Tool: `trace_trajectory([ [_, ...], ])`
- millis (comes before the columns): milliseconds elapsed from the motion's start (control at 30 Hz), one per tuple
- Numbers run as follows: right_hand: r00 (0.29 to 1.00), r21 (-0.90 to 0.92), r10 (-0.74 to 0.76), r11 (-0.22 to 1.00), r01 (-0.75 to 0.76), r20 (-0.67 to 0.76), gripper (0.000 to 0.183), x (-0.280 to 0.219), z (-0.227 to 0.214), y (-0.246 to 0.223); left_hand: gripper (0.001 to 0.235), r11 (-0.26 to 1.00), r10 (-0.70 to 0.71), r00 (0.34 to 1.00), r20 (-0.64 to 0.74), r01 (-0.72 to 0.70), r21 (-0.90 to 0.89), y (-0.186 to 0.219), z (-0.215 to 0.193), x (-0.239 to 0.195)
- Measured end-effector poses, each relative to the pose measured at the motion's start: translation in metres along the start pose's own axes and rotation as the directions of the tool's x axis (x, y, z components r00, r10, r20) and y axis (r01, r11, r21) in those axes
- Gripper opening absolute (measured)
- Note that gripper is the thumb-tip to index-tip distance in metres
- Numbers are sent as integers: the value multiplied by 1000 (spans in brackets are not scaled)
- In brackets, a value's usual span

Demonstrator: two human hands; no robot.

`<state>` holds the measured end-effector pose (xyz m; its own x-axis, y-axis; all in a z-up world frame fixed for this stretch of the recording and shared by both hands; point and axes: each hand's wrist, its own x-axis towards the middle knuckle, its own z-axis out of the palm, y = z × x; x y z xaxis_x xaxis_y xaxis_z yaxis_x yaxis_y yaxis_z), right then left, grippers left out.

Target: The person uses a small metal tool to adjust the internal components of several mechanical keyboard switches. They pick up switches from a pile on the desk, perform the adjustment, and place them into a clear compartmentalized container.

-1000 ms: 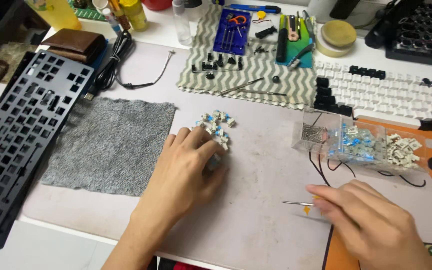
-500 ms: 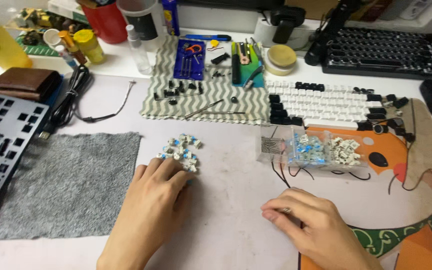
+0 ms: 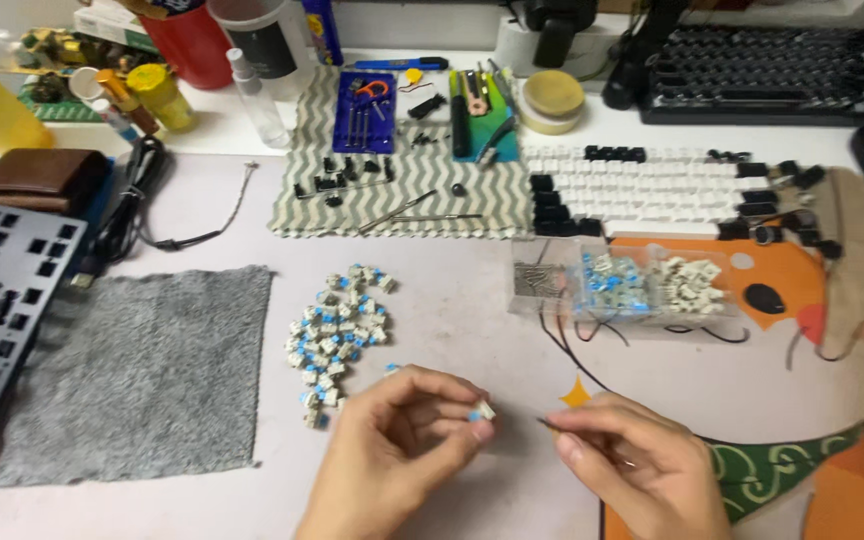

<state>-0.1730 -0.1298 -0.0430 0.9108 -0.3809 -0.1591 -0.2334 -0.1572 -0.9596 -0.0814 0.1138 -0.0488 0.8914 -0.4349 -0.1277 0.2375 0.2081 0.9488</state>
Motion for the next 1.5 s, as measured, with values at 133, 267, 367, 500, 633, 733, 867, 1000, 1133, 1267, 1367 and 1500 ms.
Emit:
trace_trajectory([
  [133,995,0,-95,996,95,9,18,-9,4,15,21,983,145,989,36,-148,107,-11,3,-11],
  [267,998,-7,-54,999,54,32,17,-12,7,18,20,944,189,978,87,-206,257,1,4,-17],
  [367,973,-96,-194,974,207,128,18,-11,5,17,24,924,196,969,151,-234,302,5,4,-16],
  [500,952,-170,-254,944,282,171,17,-12,12,0,19,911,198,968,154,-240,336,5,3,-16],
  [633,915,-219,-333,898,381,227,16,-9,13,-7,22,908,122,985,121,-160,387,4,3,-19],
  [733,896,-232,-366,876,422,250,15,-8,12,-4,20,937,106,989,103,-134,323,-1,3,-22],
  [867,889,-248,-356,869,428,289,16,-8,10,1,19,932,129,984,127,-164,323,3,4,-21],
  [1000,900,-224,-331,890,398,285,13,-10,11,-1,17,882,160,971,176,-221,415,8,5,-20],
  [1133,882,-224,-343,878,423,322,11,-9,10,0,17,857,185,959,216,-265,442,9,4,-18],
  [1267,879,-221,-325,883,414,347,10,-9,10,-7,17,849,186,950,252,-284,444,8,2,-19],
  [1367,890,-207,-307,898,388,336,10,-10,10,-8,19,838,196,934,299,-318,443,5,2,-19],
  [1500,814,-301,-455,769,564,361,5,-12,12,-10,17,793,250,886,391,-419,442,0,3,-22],
])
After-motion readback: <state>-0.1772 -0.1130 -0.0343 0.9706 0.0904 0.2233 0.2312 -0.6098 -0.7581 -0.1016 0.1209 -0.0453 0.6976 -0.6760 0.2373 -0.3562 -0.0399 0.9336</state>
